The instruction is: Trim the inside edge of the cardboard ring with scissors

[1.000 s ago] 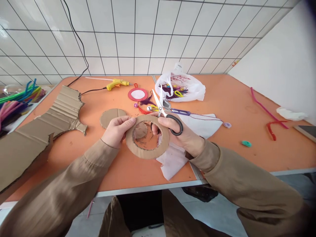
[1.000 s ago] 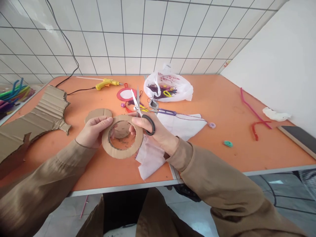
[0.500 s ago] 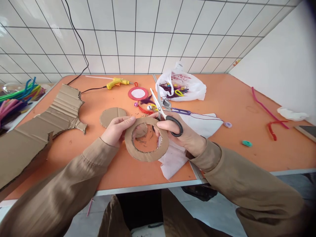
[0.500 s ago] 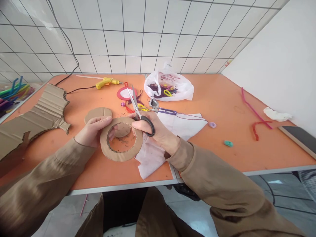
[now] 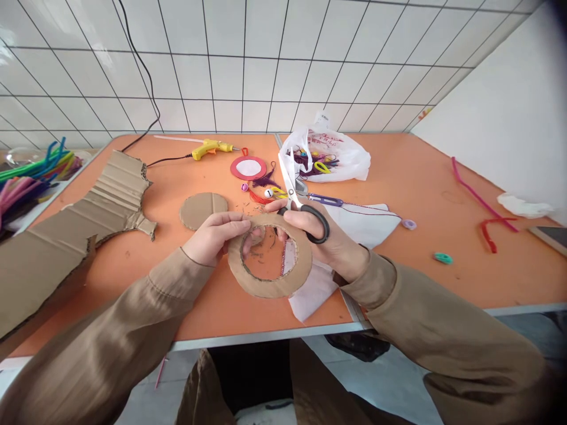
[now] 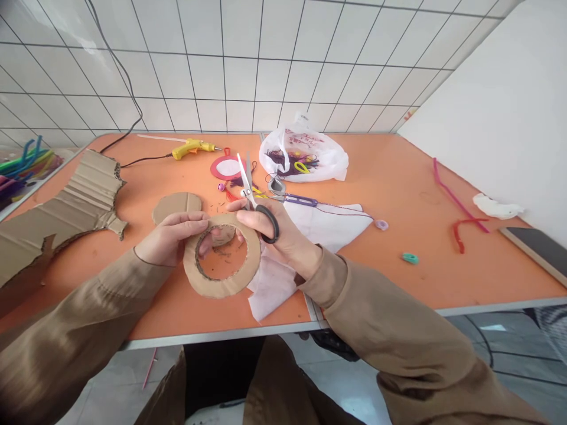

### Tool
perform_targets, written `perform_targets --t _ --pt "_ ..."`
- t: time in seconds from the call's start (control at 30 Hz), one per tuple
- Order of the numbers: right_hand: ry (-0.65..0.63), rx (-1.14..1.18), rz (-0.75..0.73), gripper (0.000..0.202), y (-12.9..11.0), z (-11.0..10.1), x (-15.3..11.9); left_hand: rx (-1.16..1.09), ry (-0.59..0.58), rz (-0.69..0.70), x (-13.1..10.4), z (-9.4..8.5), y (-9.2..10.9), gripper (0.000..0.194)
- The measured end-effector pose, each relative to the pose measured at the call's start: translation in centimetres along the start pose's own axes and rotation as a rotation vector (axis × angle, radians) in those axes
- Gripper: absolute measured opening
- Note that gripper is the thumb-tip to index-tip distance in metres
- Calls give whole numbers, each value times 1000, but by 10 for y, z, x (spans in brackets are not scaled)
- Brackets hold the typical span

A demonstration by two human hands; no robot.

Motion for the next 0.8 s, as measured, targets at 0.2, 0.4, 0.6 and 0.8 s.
perform_targets --t 0.2,0.4,0.6,0.8 --pt "89 38 -66 35 3 -8 4 -140 19 49 4 -11 -1 27" --pt "77 80 -69 33 5 -8 4 -156 38 46 7 -18 -6 28" --pt "36 27 -17 23 3 -4 2 -116 49 60 6 -18 -2 26" --pt "39 81 -9 21 7 1 2 -187 25 134 2 -13 6 48"
Point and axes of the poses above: each hand's wrist, its own x-axis towards the middle knuckle, its own z-axis out of the palm, y = z × x, the point moved 7 cm from there along x, towards the middle knuckle, and after that the axes turned 11 degrees about -z, right-handed, at the moved point
